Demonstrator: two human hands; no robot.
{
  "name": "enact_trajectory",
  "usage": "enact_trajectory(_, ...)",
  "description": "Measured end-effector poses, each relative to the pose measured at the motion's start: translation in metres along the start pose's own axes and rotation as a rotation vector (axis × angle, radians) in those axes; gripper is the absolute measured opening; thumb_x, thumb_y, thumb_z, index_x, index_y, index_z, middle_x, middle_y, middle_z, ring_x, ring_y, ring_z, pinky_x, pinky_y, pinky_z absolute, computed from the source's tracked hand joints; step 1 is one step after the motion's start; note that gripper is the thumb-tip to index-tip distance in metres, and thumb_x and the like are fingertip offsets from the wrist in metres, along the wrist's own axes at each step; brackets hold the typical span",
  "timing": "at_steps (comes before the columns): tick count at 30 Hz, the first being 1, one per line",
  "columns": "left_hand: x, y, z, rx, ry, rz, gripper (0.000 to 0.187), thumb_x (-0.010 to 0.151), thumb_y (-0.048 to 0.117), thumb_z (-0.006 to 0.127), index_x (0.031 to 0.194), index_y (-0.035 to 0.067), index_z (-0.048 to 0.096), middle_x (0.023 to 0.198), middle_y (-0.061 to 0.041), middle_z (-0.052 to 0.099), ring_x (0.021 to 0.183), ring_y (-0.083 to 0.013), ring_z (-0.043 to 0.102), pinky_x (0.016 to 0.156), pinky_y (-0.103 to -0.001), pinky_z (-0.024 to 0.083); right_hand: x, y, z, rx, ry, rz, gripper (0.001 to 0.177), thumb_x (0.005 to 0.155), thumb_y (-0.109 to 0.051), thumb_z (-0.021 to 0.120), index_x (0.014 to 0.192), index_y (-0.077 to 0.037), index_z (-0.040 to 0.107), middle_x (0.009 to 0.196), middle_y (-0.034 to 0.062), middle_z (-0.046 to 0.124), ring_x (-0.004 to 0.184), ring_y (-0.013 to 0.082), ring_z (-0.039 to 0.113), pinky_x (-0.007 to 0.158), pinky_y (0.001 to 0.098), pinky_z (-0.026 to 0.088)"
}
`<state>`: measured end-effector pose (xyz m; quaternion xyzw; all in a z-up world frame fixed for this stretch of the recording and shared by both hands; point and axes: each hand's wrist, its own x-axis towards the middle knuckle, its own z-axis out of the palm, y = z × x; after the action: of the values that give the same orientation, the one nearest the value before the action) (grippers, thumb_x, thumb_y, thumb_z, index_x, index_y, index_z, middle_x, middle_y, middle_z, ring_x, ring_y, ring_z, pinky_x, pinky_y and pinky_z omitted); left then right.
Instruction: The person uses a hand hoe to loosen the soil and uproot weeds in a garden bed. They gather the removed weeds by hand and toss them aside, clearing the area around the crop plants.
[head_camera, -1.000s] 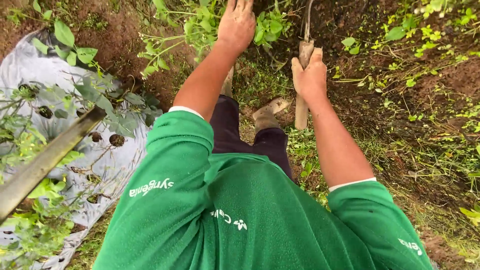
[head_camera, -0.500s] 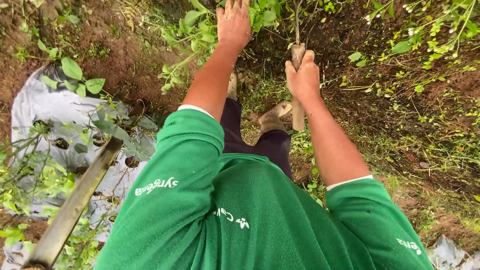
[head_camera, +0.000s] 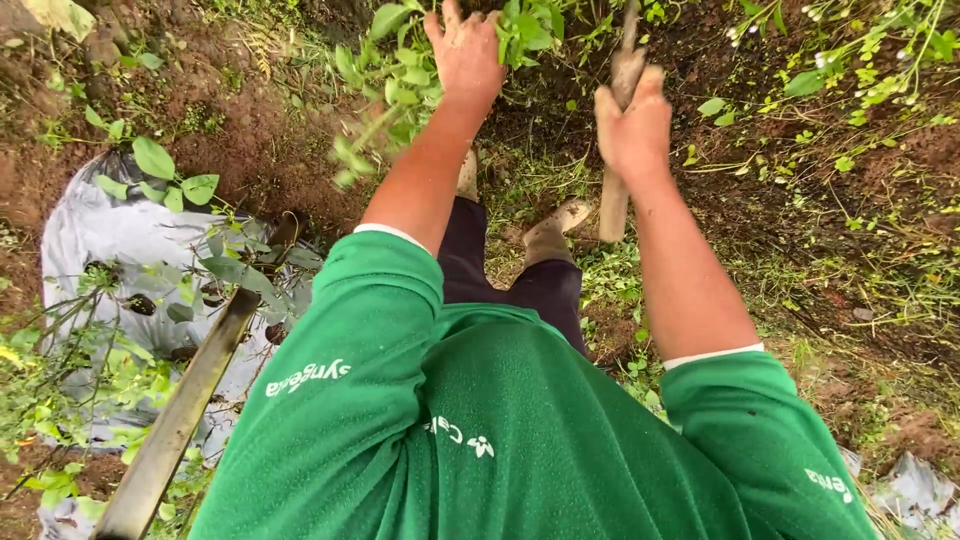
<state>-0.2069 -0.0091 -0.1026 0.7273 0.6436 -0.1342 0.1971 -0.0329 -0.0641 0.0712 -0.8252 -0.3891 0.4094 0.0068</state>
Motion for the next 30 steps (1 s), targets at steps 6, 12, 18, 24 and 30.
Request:
enact_trajectory(6,-0.008,-0.006,-0.038,-0.025,-0.042,0.223,0.04,0.088,0.007,0.067,0.126,0.017,0.06,0.112,-0.012,0.072,0.122,-0.0292,0.056,0.11,-0.048,0.036,0.005,0.012,0.029,0.046,-0.037,-0.128,0.011,0.105,0.001,0.042,0.114,0.0,0.037,0.09,0.0071,0.057,0.064,0.0146,0.057,0.048,0.021,0.06)
enact_trajectory(12,-0.054,-0.02,-0.033,0.089,-0.155,0.412,0.042,0.09,0.014,0.063,0.131,0.021,0.057,0.113,-0.005,0.069,0.114,-0.0249,0.056,0.108,-0.047,0.036,-0.027,0.074,0.045,-0.178,-0.221,0.038,0.019,0.102,-0.027,0.053,0.106,-0.011,0.042,0.086,0.0065,0.055,0.068,0.0201,0.054,0.057,0.0394,0.048)
enact_trajectory(18,-0.105,-0.012,-0.073,0.158,-0.283,0.327,0.058,0.082,0.014,0.073,0.134,0.017,0.049,0.116,-0.01,0.065,0.118,-0.0292,0.053,0.106,-0.049,0.037,-0.077,0.066,0.004,-0.025,-0.191,0.111,0.01,0.103,-0.019,0.052,0.107,-0.011,0.045,0.08,0.003,0.05,0.057,0.0104,0.048,0.046,0.024,0.052)
enact_trajectory(24,-0.105,0.011,-0.123,0.304,-0.184,0.43,0.054,0.086,0.01,0.066,0.137,0.012,0.048,0.121,-0.014,0.064,0.119,-0.0319,0.054,0.102,-0.05,0.043,-0.062,0.11,-0.007,0.152,0.085,0.012,0.03,0.093,-0.035,0.06,0.098,-0.01,0.043,0.086,0.01,0.057,0.064,0.022,0.056,0.058,0.0425,0.049)
enact_trajectory(30,-0.116,0.042,-0.179,0.319,-0.044,0.524,0.051,0.088,0.001,0.06,0.136,0.013,0.051,0.144,-0.023,0.045,0.129,-0.0397,0.046,0.103,-0.054,0.045,-0.075,0.108,-0.051,0.606,0.203,0.076,0.023,0.1,-0.019,0.061,0.099,-0.013,0.039,0.076,0.0014,0.051,0.053,0.013,0.054,0.045,0.0309,0.053)
